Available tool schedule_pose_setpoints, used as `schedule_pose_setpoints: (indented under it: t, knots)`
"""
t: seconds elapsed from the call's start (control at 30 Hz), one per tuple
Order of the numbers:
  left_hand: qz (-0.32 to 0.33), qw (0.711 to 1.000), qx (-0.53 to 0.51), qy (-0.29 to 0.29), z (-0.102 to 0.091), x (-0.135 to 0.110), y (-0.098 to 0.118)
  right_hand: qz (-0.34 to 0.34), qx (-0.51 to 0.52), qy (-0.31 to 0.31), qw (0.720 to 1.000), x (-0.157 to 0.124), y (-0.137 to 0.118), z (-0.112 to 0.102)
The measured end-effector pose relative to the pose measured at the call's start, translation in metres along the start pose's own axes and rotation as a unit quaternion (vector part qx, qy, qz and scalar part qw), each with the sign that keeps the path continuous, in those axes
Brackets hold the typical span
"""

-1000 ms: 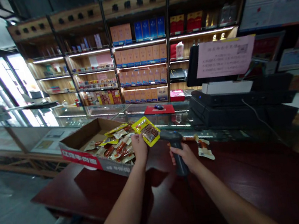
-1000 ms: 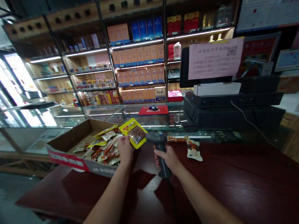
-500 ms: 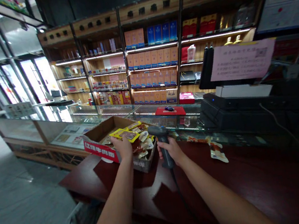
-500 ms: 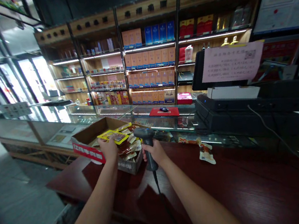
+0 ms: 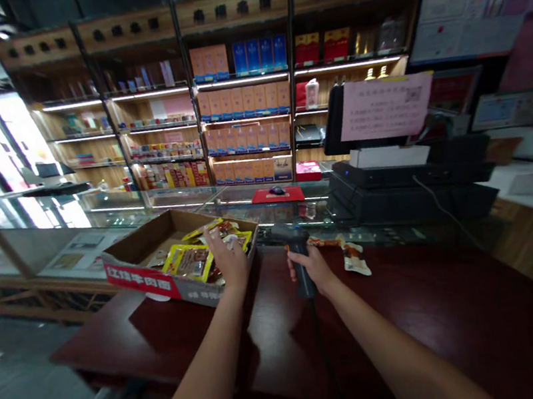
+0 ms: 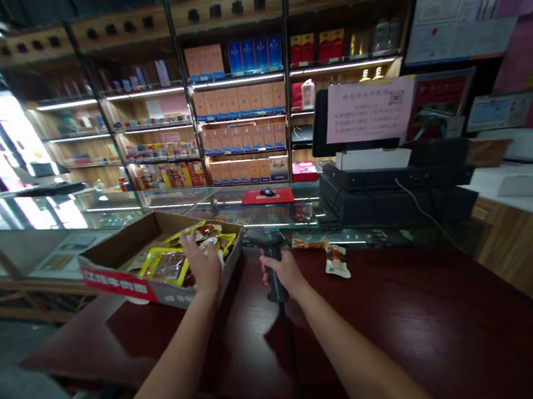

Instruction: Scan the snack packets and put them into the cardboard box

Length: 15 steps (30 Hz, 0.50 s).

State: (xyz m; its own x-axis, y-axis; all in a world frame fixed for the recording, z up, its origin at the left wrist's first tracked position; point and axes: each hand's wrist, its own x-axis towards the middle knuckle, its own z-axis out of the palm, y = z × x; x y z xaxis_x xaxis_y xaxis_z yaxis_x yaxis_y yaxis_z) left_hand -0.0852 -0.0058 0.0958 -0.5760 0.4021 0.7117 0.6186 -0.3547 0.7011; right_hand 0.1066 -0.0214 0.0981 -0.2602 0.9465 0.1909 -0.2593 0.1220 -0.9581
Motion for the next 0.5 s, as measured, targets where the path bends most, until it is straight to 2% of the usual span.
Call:
schedule_pose_setpoints:
  t: [0.17, 0.27, 0.37, 0.5]
  knots:
    - [0.027, 0.982, -0.062, -0.177, 0.064, -0.059, 0.017, -0.048, 0.005, 0.127, 0.991, 0.001, 0.012, -0.071]
    - [0.006, 0.959, -0.097, -0.266, 0.107, -0.089, 0.018, -0.066, -0.01, 0.211, 0.975, 0.001, 0.021, -0.113]
    - [-0.043, 0.948, -0.126, -0.289, 0.147, -0.106, 0.016, -0.076, -0.01, 0.253, 0.964, 0.0, 0.03, -0.146]
    - [-0.128, 0.944, -0.129, -0.274, 0.189, -0.112, 0.01, -0.085, -0.009, 0.262, 0.961, 0.001, 0.041, -0.171]
